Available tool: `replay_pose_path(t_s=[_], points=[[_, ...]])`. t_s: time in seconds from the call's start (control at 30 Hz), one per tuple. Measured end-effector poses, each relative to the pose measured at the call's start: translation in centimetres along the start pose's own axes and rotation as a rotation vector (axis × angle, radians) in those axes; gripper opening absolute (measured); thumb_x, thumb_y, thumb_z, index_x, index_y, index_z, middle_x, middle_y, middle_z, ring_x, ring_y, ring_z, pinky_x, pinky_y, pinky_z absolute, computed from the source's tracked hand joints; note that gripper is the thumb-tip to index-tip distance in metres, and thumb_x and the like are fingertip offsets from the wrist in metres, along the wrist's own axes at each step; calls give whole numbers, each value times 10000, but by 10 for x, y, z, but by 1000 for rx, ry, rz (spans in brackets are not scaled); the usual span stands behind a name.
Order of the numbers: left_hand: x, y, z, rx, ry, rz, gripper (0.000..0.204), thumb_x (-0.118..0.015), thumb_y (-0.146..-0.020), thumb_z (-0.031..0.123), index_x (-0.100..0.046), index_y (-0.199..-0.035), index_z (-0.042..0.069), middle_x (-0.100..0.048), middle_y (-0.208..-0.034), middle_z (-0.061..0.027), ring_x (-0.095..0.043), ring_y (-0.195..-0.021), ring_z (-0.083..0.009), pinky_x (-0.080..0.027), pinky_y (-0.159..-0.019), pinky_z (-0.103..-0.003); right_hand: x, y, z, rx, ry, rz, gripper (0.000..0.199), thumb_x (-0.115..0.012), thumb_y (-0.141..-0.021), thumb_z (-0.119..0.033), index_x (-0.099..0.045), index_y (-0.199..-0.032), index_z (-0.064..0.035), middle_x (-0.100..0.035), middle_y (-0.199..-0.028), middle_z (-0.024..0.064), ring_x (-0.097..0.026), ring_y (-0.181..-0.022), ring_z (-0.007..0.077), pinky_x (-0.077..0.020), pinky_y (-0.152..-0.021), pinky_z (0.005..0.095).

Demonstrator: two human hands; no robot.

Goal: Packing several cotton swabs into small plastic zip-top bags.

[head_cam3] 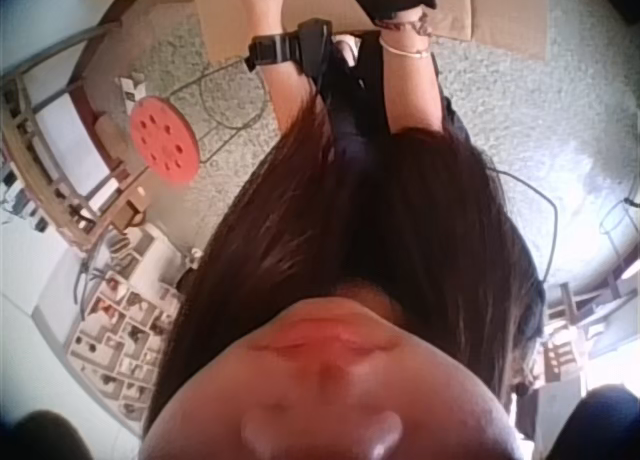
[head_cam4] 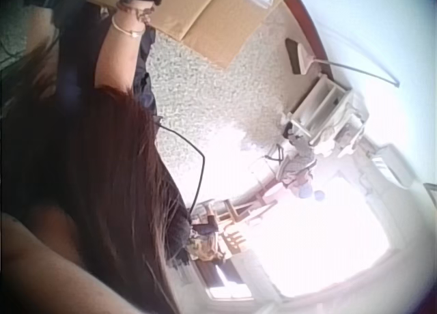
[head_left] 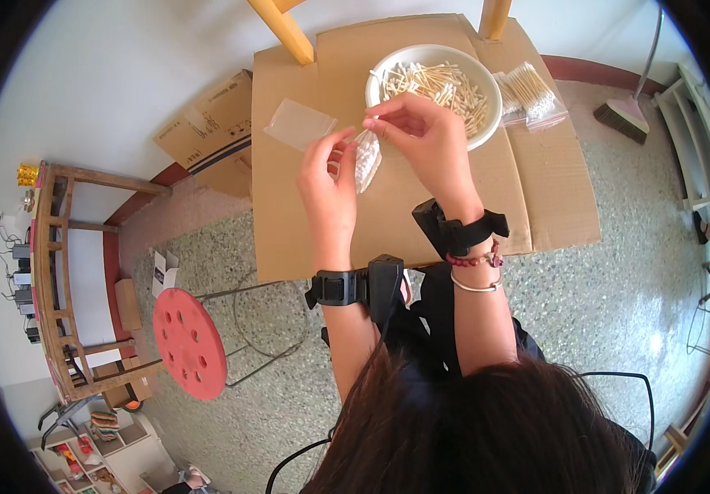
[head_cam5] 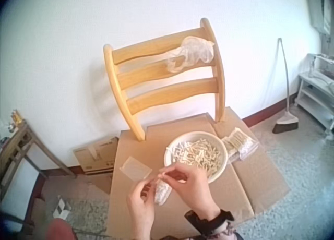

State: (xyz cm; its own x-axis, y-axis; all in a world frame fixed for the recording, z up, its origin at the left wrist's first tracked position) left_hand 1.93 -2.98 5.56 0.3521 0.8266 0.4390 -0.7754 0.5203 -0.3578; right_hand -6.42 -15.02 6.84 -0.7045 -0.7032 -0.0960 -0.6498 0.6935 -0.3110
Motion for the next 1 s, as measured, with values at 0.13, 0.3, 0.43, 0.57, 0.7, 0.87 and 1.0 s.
replay_pose_path(t_s=[0.13, 0.3, 0.43, 0.57, 0.7, 0.87, 1.0], points=[[-3, -1, -2, 14, 25, -16, 199, -596, -863, 36, -636, -1058, 36, -617, -810, -30, -553, -702, -96, -461, -649, -246, -1, 0, 6, 16, 166, -10, 90, -693, -783, -89, -694, -856, -36, -688, -799, 71, -659, -743, 158, -515, -708, 261], [-9, 0, 0, 32, 55, -41, 225, -594, -862, 30, -622, -1085, 40, -611, -808, -29, -550, -706, -91, -463, -642, -242, 6, 0, 7, 91, 260, 30, 95, -704, -757, -115, -699, -821, -45, -682, -795, 83, -649, -759, 220, -501, -718, 310], [-3, -1, 1, 47, 57, -40, 240, -595, -862, 26, -616, -1100, 44, -604, -815, -26, -548, -705, -87, -463, -640, -236, 2, -1, 6, 107, 346, -4, 109, -713, -740, -126, -696, -807, -42, -679, -836, 95, -639, -778, 250, -489, -714, 328], [-11, 0, -3, 40, 76, -48, 262, -597, -861, 24, -607, -1122, 52, -595, -813, -20, -547, -702, -87, -462, -640, -233, 7, 1, 14, 128, 435, -29, 123, -720, -728, -135, -697, -797, -37, -676, -880, 106, -638, -795, 267, -489, -729, 345], [-6, -2, 0, 38, 72, -25, 266, -605, -848, 16, -604, -1112, 49, -603, -804, -56, -548, -679, -126, -460, -625, -270, 3, 2, 13, 120, 445, -38, 117, -703, -750, -141, -706, -807, -39, -674, -912, 121, -639, -843, 291, -490, -777, 362], [-9, 1, -5, 52, 63, -35, 282, -596, -864, 30, -596, -1144, 65, -605, -815, -19, -548, -712, -88, -460, -654, -239, 3, 2, 19, 197, 481, 65, 181, -619, -827, -124, -694, -977, -56, -633, -1090, 140, -596, -1008, 325, -466, -879, 384], [-4, 1, -4, 68, 47, -22, 252, -593, -868, 38, -607, -1119, 60, -611, -824, -19, -550, -713, -89, -461, -656, -243, 4, 1, 10, 239, 471, 100, 183, -583, -834, -74, -677, -988, -43, -626, -1079, 144, -589, -999, 327, -467, -862, 386]])
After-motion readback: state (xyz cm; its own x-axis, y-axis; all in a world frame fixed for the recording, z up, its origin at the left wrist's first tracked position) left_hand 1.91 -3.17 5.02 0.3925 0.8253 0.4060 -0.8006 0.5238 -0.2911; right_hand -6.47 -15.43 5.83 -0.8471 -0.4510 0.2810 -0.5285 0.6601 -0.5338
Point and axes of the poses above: each hand's wrist, its own y-axis away from the middle knuckle, its own x-axis out of the back of the hand, z = x × y, the point moved 4 cm from there along -y, towards the middle knuckle
